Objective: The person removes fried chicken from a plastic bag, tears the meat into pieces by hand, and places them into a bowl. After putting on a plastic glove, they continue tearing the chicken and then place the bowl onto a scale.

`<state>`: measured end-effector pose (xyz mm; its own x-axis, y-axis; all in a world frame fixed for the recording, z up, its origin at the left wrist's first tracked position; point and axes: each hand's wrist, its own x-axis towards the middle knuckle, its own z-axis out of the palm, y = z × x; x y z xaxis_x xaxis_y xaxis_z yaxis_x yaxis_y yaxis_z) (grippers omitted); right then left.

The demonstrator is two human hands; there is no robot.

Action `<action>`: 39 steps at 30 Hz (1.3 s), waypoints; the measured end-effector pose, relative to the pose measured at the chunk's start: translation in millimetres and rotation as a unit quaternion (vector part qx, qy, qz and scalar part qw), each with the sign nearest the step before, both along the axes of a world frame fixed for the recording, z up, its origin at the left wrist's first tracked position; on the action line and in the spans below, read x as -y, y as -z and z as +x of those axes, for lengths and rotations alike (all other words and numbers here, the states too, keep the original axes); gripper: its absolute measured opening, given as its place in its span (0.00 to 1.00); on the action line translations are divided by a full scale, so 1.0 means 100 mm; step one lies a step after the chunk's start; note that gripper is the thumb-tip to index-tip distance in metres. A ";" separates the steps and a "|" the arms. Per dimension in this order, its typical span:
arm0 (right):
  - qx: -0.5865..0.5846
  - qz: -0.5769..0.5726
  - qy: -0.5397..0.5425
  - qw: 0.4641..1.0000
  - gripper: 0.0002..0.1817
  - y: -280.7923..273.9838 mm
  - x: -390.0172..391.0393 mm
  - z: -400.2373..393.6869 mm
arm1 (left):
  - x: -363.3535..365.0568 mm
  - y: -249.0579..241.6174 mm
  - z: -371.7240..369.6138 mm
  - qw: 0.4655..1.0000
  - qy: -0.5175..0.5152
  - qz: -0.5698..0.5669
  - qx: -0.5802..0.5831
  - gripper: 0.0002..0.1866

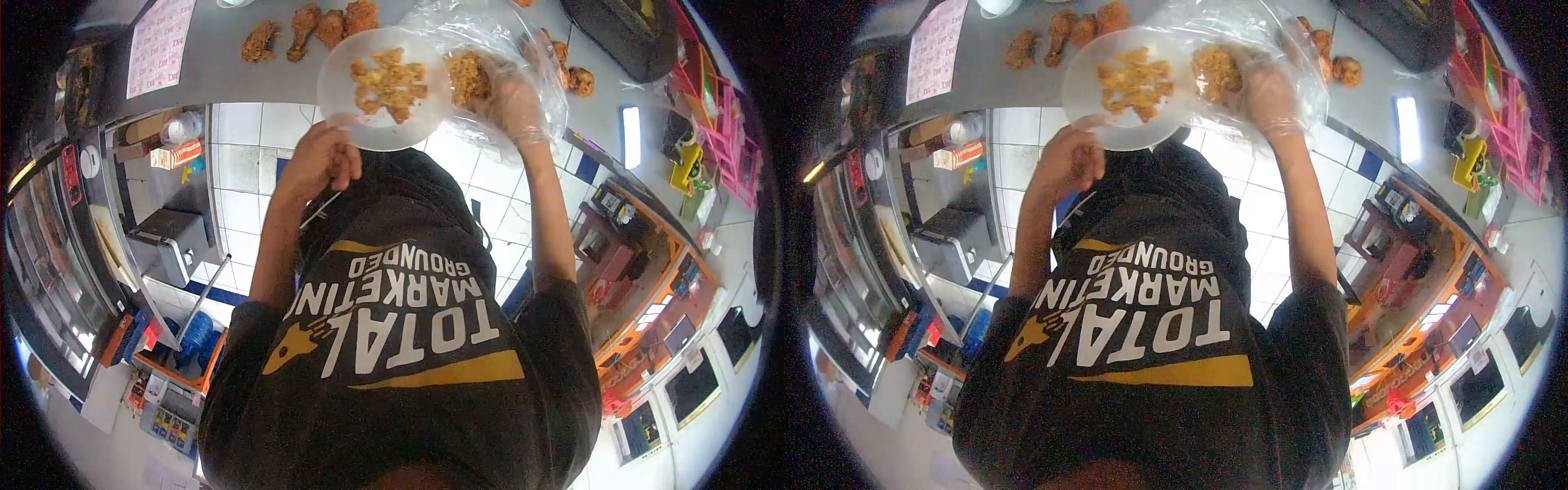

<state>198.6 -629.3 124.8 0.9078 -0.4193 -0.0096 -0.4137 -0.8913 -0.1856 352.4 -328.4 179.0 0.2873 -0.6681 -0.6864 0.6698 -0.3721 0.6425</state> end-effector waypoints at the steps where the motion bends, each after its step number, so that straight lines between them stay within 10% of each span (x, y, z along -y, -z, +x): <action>1: -0.043 0.013 0.041 0.998 0.20 0.16 0.13 -0.04 | -0.03 -0.07 0.02 1.000 0.002 0.015 0.024 0.22; 8: -0.025 0.073 0.056 0.995 0.22 -0.46 -0.08 0.12 | -0.23 -0.13 0.17 0.998 -0.037 -0.009 0.042 0.23; 15: 0.065 0.016 -0.090 0.994 0.23 0.07 -0.14 0.37 | -0.24 -0.15 0.20 0.998 -0.045 -0.015 0.031 0.24; 23: -0.171 0.094 0.166 0.967 0.37 -0.69 -0.20 0.16 | -0.23 -0.13 0.16 0.998 -0.066 -0.004 0.017 0.23; 27: -0.087 0.052 0.119 0.988 0.38 -0.56 -0.02 -0.14 | -0.24 -0.11 0.17 0.998 -0.055 -0.023 0.020 0.22; 39: -0.047 0.117 0.159 0.979 0.20 -0.23 0.19 -0.32 | -0.20 -0.16 0.16 0.999 -0.047 -0.022 0.004 0.22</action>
<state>166.5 -648.4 147.6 0.7226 -0.6564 -0.2167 -0.6881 -0.6528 -0.3168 368.0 -308.5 195.4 0.3547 -0.6673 -0.6549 0.6953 -0.2800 0.6620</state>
